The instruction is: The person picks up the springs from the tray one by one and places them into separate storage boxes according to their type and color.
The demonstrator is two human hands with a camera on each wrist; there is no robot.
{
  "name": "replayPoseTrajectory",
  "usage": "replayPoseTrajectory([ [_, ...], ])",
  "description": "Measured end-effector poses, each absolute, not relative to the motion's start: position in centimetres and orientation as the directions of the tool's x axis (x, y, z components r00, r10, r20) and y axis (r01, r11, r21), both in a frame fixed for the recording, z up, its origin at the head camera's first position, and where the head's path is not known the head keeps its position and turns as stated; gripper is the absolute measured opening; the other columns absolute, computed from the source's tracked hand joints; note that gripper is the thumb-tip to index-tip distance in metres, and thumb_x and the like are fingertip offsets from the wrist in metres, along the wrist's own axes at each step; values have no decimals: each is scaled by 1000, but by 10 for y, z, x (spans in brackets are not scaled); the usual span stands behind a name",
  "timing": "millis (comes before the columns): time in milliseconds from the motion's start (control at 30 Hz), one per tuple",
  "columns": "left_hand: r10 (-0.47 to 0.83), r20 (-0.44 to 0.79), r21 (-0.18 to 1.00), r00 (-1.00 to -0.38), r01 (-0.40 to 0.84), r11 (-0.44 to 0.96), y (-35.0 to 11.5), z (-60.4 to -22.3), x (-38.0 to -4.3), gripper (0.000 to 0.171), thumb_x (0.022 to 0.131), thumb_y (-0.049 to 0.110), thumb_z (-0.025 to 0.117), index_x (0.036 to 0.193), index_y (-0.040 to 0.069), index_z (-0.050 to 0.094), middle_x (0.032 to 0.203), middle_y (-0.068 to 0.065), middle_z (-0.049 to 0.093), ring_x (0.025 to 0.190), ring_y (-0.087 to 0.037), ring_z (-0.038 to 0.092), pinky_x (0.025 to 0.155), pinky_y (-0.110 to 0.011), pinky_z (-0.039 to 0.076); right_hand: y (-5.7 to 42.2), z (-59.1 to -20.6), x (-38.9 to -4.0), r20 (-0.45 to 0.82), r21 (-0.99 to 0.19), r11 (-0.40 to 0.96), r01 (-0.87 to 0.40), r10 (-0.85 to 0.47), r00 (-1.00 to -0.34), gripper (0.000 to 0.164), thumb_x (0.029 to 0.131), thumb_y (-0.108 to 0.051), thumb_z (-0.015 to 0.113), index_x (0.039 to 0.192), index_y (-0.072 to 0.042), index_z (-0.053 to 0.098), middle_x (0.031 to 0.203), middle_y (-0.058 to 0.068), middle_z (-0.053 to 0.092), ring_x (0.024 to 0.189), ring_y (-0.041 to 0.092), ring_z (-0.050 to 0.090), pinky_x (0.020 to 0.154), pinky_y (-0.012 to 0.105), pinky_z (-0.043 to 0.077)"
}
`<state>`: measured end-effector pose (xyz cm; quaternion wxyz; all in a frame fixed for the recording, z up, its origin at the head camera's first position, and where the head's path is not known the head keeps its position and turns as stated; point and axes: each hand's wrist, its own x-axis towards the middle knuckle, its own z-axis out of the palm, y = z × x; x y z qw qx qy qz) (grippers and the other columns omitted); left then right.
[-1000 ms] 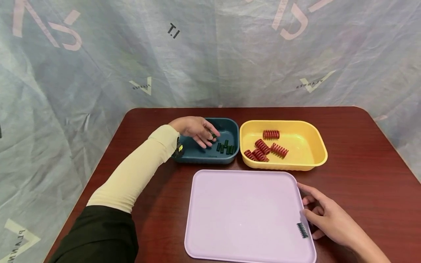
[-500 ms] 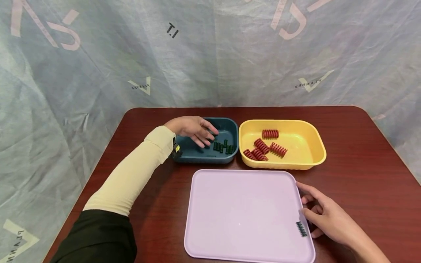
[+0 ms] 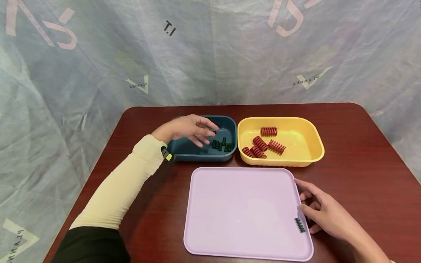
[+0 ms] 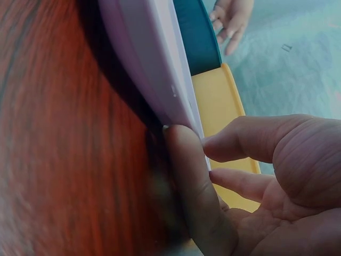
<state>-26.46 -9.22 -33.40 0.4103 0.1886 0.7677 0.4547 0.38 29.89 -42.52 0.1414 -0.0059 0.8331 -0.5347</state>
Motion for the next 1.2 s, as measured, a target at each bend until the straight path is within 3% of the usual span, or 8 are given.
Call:
replayPoseTrajectory([
  [167,709,-304,908,-636,32,418,-86,-327,-231,36,104,17,64,139,7,62,135,-17,65,106,-31,70,86,-45,62,298,-425,3,-234,-888,437,146,-155,-960,67,99,1,63,159,-16,37,115,19,47,69,18,59,44,43,58],
  [300,736,-243,920,-632,89,381,-68,-327,-194,33,103,16,65,135,9,66,125,-10,71,99,-31,72,79,-45,64,299,-424,1,-242,-879,453,152,-147,-959,68,98,1,65,158,-16,38,113,19,50,70,18,61,44,42,58],
  [467,792,-236,942,-563,67,329,-44,-336,-154,31,101,13,68,132,10,69,119,-5,73,99,-34,73,74,-44,64,300,-424,-1,-238,-878,456,145,-154,-959,68,97,2,65,157,-16,39,109,19,51,71,18,64,44,42,58],
  [733,870,-239,971,-430,-99,218,-7,-365,-108,40,99,3,66,139,2,61,131,-21,64,94,-22,73,76,-42,64,302,-425,-4,-214,-877,467,115,-164,-963,65,97,1,66,156,-14,41,105,18,51,71,17,65,45,41,59],
  [900,869,-306,948,-390,-207,241,16,-379,-88,43,99,0,65,141,4,58,131,-10,64,91,-18,71,77,-37,64,302,-424,-5,-211,-866,489,105,-167,-963,62,98,-2,66,155,-12,42,102,16,55,72,18,64,45,40,59],
  [1000,863,-335,941,-378,-187,283,27,-386,-79,44,99,0,66,141,5,58,130,-2,63,89,-14,70,76,-32,63,303,-424,-6,-212,-867,487,107,-167,-963,62,98,-2,66,154,-12,43,101,16,56,72,19,63,45,41,59],
  [1200,872,-320,939,-372,-4,343,46,-394,-66,39,99,4,69,137,12,64,130,10,63,78,-7,69,70,-26,62,304,-424,-7,-202,-873,477,100,-169,-965,61,98,-1,65,154,-13,43,101,17,57,71,19,65,44,42,59],
])
